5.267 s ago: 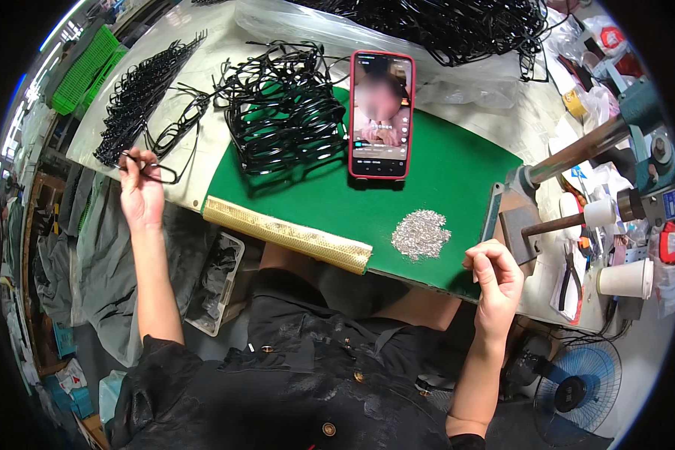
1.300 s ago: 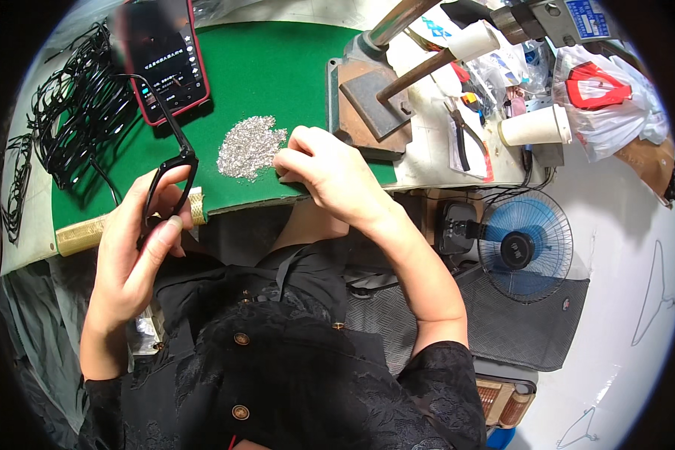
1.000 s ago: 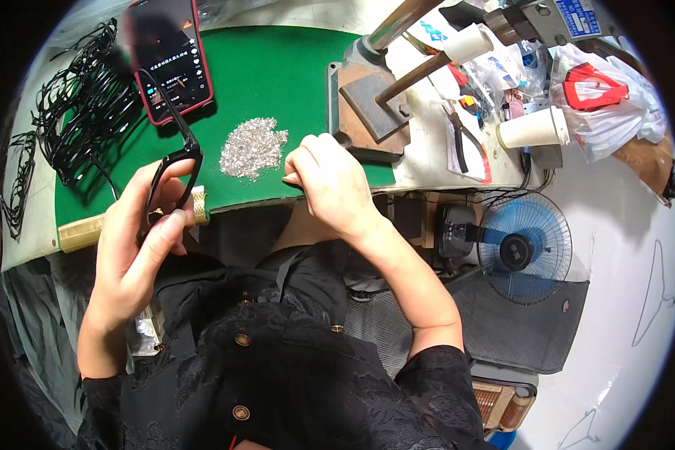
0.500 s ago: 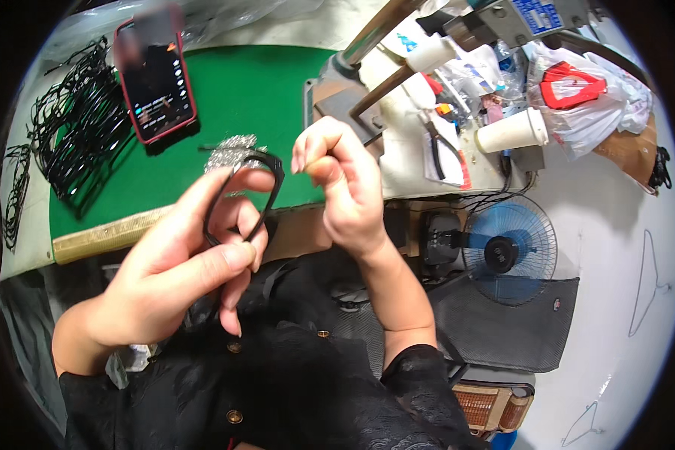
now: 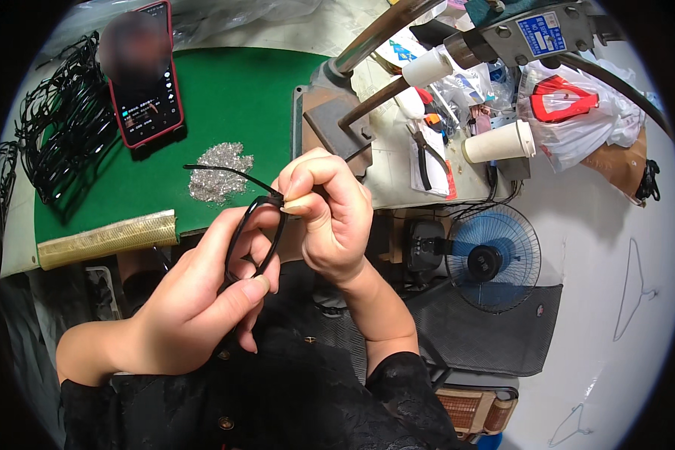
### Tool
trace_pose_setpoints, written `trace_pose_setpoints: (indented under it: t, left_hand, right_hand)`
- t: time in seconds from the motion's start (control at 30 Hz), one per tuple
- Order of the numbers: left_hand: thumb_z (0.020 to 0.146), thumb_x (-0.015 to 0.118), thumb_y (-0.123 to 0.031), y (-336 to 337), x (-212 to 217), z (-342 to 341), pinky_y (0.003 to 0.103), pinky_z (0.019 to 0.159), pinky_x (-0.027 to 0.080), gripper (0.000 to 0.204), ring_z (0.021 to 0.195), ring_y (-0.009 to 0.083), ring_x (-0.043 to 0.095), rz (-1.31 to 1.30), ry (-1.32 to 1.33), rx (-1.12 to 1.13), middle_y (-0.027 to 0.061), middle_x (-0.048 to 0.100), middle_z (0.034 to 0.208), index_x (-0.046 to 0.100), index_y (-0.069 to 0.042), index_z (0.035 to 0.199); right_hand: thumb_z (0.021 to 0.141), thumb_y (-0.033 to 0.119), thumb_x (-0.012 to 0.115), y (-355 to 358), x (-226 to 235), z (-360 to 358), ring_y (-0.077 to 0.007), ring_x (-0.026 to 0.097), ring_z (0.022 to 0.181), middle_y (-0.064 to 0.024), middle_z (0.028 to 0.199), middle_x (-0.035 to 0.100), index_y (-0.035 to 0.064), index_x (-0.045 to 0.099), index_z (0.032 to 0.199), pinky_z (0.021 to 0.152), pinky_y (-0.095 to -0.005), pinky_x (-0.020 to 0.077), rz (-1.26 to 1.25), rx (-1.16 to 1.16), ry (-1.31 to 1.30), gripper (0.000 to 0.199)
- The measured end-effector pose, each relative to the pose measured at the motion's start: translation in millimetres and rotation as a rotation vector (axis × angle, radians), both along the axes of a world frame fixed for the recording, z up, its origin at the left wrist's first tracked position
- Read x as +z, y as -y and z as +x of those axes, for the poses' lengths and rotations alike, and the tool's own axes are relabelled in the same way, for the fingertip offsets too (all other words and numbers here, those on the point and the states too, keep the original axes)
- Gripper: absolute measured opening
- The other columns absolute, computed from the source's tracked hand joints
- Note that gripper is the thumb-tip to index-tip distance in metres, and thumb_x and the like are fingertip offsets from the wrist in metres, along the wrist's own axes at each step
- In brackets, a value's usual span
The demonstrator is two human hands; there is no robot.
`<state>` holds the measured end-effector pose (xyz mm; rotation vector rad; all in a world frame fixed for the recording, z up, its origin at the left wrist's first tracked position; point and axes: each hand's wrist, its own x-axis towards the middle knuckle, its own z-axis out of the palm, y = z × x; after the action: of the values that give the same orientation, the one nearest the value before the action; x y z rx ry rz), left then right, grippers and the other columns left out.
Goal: The person repeatedly picks up black eyeglass frames and small metal components from a green work surface. They insert the components into the frame arms and use a red-handled tool to secure them. The person handles the frames one at a time, placing finished units aside.
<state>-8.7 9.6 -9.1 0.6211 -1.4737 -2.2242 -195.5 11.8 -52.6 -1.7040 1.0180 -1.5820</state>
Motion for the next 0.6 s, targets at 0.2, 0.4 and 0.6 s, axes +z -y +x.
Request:
trace_pose_setpoints:
  t: [0.2,0.4,0.6]
  left_hand:
    - [0.092,0.042,-0.001,-4.5,-4.8,-2.5,0.022,0.052,0.05,0.049,0.065,0.0086,0.049,-0.14,0.028,0.035,0.0088,0.048,0.095,0.022,0.005,0.136]
    - [0.092,0.042,-0.001,-5.9,-5.1,-2.7,0.022,0.052,0.05,0.047,0.064,0.0095,0.051,-0.189,0.055,0.034,0.0091,0.05,0.095,0.023,0.006,0.134]
    - [0.093,0.042,-0.003,-1.9,-3.4,-0.5,0.022,0.051,0.049,0.047,0.062,0.0093,0.05,0.025,-0.04,-0.049,0.0103,0.049,0.094,0.022,0.004,0.135]
  right_hand:
    - [0.09,0.014,0.06,-3.9,-3.9,-0.9,-0.0127,0.053,0.069,-0.0084,0.079,0.056,-0.0007,0.052,0.087,0.064,-0.0238,0.0461,-0.004,-0.023,0.093,0.017]
    - [0.086,0.008,0.064,-7.3,-1.1,-1.2,-0.0139,0.056,0.071,-0.0095,0.079,0.057,-0.0021,0.055,0.084,0.067,-0.0254,0.0484,0.02,-0.022,0.123,0.013]
    - [0.087,0.018,0.066,-7.9,2.7,-5.2,-0.0131,0.054,0.063,-0.0088,0.076,0.051,0.001,0.05,0.084,0.057,-0.0221,0.0475,0.086,0.008,0.152,0.023]
